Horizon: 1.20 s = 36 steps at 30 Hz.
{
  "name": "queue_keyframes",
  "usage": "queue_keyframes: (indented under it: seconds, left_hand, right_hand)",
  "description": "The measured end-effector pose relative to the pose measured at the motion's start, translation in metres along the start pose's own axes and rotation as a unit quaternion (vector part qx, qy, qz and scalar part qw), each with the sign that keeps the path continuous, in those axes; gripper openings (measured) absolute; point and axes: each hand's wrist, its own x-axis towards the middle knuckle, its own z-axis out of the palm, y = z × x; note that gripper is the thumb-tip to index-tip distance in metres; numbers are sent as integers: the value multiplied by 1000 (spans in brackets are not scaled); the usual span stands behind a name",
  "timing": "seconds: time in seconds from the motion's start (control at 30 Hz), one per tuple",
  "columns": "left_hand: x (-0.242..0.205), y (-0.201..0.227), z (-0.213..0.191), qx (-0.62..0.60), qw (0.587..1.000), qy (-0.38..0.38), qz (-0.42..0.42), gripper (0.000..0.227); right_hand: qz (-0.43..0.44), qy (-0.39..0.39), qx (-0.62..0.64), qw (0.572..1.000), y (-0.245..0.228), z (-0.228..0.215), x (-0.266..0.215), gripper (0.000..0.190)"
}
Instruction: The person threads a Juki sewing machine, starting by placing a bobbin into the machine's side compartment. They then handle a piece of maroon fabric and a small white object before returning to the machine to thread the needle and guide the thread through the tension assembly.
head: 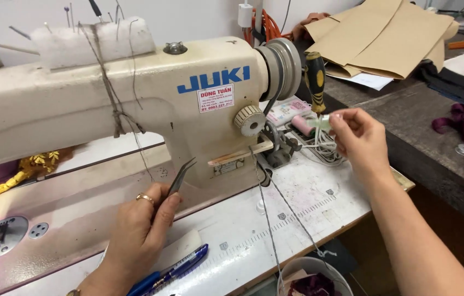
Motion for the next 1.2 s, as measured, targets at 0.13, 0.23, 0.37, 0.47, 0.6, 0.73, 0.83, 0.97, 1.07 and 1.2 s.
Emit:
queue_keyframes:
  seconds: [0.13, 0.23, 0.37, 0.47, 0.6, 0.73, 0.83, 0.97, 1.07, 1.2]
  left_hand:
    - [-2, -2, 0, -2, 1000, -13, -12, 23]
    - [-4, -2, -1, 3, 1000, -6, 6, 21]
    - [-6, -3, -2, 10, 1000, -7, 7, 21]
    - [-7, -3, -3, 4, 1000, -6, 11, 21]
    - [-7, -3, -3, 22, 1000, -13, -1, 20]
    - [-6, -2, -2, 13, 1000, -20, -8, 20]
    - [-6, -2, -2, 5, 1000, -26, -5, 19]
    - [-6, -2, -2, 4, 1000, -18, 6, 18]
    - [-6, -1, -3, 10, 1000, -26, 2, 20]
    - [-8, -5, -2, 28, 999, -28, -20, 19]
  right_hand:
    - [-19, -22, -42, 999, 5, -3, -29, 15]
    - [3, -27, -90, 996, 0, 7, -45, 18]
    - [52, -34, -125, 990, -13, 23, -55, 24]
    - [62, -28, -165, 984, -15, 31, -54, 31]
    - [61, -14, -167, 984, -14, 39, -52, 24]
    - [33, 5, -206, 978, -2, 43, -46, 26]
    - [18, 5, -225, 974, -2, 46, -46, 25]
    - [26, -1, -216, 976, -4, 52, -49, 21]
    - [63, -13, -199, 978, -5, 55, -50, 21]
    - [17, -9, -214, 977, 2, 52, -47, 21]
